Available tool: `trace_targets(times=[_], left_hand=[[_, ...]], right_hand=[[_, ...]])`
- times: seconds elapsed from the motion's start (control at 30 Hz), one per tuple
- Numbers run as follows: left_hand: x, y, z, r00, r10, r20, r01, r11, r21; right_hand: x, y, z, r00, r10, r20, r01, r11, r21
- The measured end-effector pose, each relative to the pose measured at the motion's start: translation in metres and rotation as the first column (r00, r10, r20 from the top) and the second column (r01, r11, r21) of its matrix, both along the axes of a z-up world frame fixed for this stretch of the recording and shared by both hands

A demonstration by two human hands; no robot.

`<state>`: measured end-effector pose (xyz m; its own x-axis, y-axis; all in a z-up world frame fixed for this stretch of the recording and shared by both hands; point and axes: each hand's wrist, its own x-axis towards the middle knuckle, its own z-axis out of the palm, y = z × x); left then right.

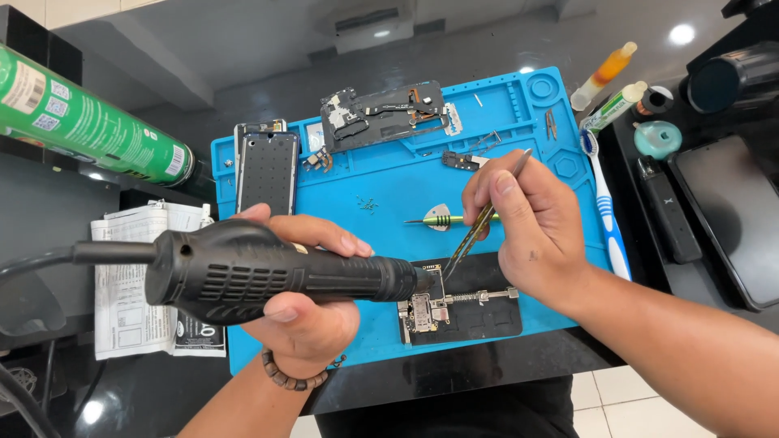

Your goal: Using a heat gun to desolder or loosen a component on a mobile phone motherboard and manipulating it with tweezers.

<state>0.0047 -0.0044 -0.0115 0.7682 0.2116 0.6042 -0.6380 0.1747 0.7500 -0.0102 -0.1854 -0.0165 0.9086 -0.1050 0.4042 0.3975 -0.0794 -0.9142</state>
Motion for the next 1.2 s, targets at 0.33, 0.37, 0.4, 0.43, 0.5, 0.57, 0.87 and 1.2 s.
trace_targets(times=[0.33,0.37,0.4,0.43,0.5,0.57,0.87,1.2], left_hand=[[0.0001,-0.0026,0.0021,0.999,0.049,-0.002,-0.049,0.999,0.022],[0.0001,-0.0024,0.0013,0.999,0.034,-0.009,-0.034,0.999,0.011],[-0.0009,-0.0016,0.0001,1.0,0.022,-0.018,-0.022,1.0,0.001],[-0.0006,-0.0016,0.0007,1.0,0.024,-0.018,-0.024,1.0,0.001],[0.0003,-0.0015,0.0028,0.998,0.063,0.023,-0.065,0.995,0.075],[-0.0011,0.0003,-0.0006,0.999,0.032,0.009,-0.032,0.999,0.041],[0.0008,-0.0026,0.0042,0.993,0.108,0.052,-0.113,0.988,0.106],[-0.0036,-0.0013,0.0054,0.995,0.068,0.079,-0.077,0.989,0.127]], right_hand=[[-0.0004,-0.0012,0.0013,1.0,0.019,-0.002,-0.019,1.0,-0.004],[-0.0004,-0.0012,0.0009,1.0,0.014,-0.004,-0.014,1.0,-0.003],[-0.0008,-0.0008,0.0,1.0,0.013,-0.008,-0.013,1.0,-0.001],[-0.0011,-0.0004,-0.0003,1.0,0.015,-0.007,-0.015,1.0,-0.001],[-0.0014,0.0004,-0.0004,1.0,0.015,0.0,-0.015,1.0,0.015],[-0.0017,0.0009,-0.0012,1.0,0.008,0.003,-0.008,1.0,0.011],[-0.0022,0.0006,0.0005,1.0,0.015,0.005,-0.015,1.0,0.0],[-0.0047,0.0018,-0.0026,0.999,-0.002,0.053,0.005,0.999,-0.048]])
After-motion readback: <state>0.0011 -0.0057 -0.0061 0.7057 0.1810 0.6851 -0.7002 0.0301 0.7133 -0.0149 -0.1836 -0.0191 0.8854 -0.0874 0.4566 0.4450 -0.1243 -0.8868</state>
